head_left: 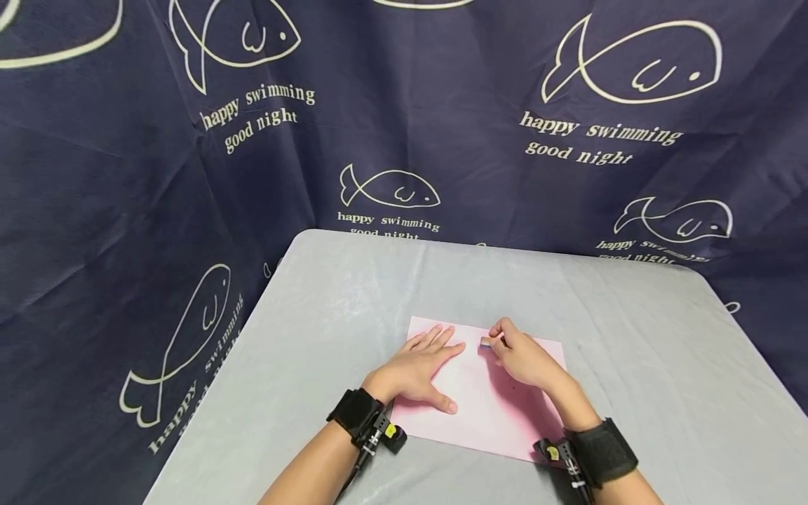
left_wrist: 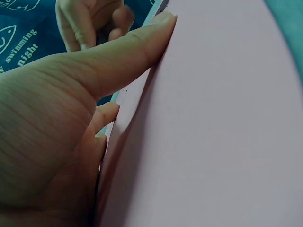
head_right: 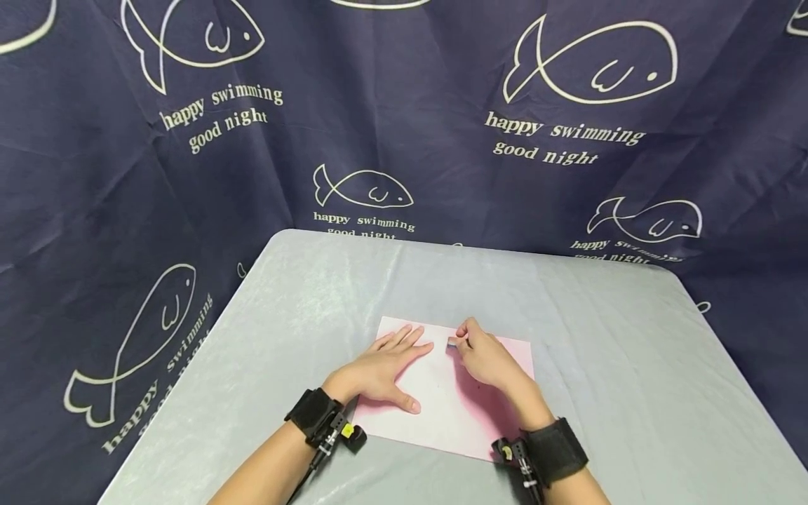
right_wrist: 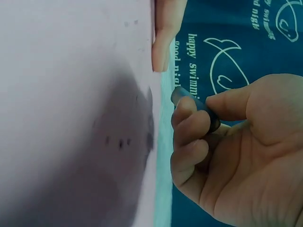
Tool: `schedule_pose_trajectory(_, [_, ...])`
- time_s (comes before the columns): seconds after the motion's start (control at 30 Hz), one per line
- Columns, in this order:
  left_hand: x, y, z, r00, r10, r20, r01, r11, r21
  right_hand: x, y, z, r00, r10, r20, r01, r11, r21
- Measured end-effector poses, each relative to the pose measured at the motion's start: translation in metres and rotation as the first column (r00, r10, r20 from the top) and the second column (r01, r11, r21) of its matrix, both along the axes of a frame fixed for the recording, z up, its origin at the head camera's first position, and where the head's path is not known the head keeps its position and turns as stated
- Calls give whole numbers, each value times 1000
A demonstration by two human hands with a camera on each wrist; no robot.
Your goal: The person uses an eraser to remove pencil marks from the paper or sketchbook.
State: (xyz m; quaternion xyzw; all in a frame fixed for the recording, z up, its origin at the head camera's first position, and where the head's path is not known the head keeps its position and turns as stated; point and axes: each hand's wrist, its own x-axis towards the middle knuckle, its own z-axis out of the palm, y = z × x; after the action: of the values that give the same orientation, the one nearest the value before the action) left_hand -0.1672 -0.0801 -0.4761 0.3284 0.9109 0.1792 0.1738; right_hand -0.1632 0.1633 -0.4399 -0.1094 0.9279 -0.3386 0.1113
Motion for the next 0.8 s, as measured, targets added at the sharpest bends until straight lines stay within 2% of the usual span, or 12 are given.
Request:
schedule_pose_trajectory(0.13, [1,1,-1,1000,5,3,-5,1000,-1,-10,-5,-7,999,8,51,-2,993,-115])
schedule_pose_trajectory(0.2, [1,2,-1,1000,1,-2,-1,1000,1,-14,-5,-11,999,7,54,-1,992,-123])
schedule_pose_trajectory(0.4, [2,2,-1,1000,-1,-11,1,1000,0,-19,1,-20,999,-7,44,10,998,-68])
schedule_pose_trajectory(0.8, [3,3,-1,1000,-4,-29,4,1000,-1,-23,5,-15,997,-30,75,32,999,-18])
